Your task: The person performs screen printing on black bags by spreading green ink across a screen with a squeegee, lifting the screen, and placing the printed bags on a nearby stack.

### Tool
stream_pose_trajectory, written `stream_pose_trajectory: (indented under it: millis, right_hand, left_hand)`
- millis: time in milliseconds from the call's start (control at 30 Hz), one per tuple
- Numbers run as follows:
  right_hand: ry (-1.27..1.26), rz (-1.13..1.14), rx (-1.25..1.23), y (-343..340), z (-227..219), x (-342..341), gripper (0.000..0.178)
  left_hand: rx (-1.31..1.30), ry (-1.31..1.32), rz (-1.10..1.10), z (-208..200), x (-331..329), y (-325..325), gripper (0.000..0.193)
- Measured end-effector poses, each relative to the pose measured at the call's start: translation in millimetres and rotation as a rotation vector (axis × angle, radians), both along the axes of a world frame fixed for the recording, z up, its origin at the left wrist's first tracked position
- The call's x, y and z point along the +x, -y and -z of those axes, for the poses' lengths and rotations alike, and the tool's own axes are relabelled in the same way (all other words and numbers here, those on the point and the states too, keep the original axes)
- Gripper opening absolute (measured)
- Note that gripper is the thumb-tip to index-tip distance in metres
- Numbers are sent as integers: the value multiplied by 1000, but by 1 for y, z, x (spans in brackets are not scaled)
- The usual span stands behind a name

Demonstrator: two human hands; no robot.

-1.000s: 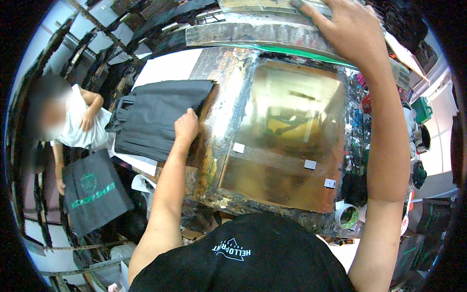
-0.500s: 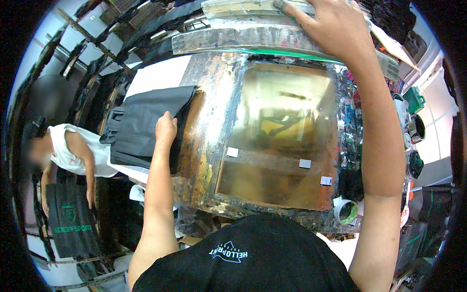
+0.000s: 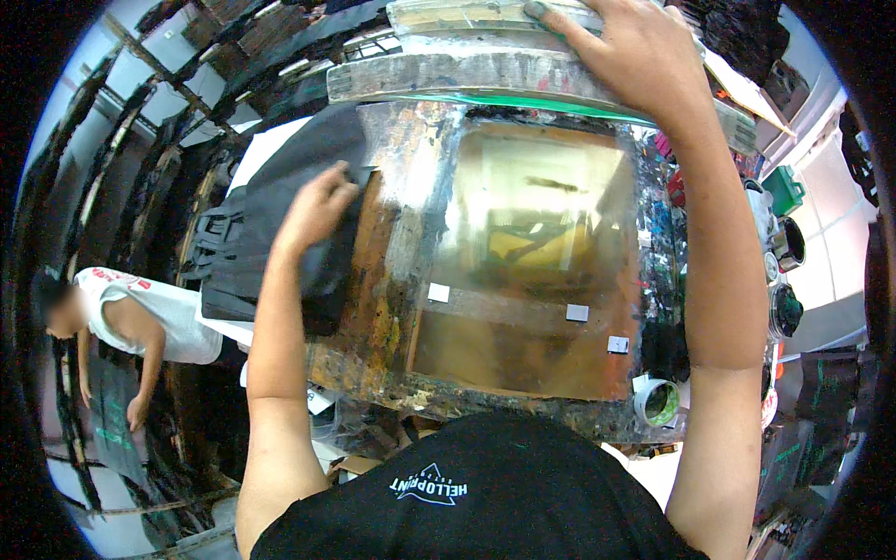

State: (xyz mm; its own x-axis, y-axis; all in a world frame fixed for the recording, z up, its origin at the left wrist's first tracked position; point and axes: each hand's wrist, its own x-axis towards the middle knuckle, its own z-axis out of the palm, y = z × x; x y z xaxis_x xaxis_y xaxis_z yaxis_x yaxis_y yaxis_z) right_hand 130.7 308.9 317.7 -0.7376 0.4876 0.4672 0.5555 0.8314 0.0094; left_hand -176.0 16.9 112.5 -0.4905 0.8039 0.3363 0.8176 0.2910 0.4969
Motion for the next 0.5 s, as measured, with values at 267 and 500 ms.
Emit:
stream_pose_trajectory:
  millis: [267, 500]
  right_hand:
    - [21, -11, -7, -6, -1, 3, 68]
    - [62, -91, -32, 2, -10, 5, 70]
  left_hand:
    - [-273, 125, 113, 109, 168, -191, 26]
    - [-56, -76, 346, 163, 262, -242, 56]
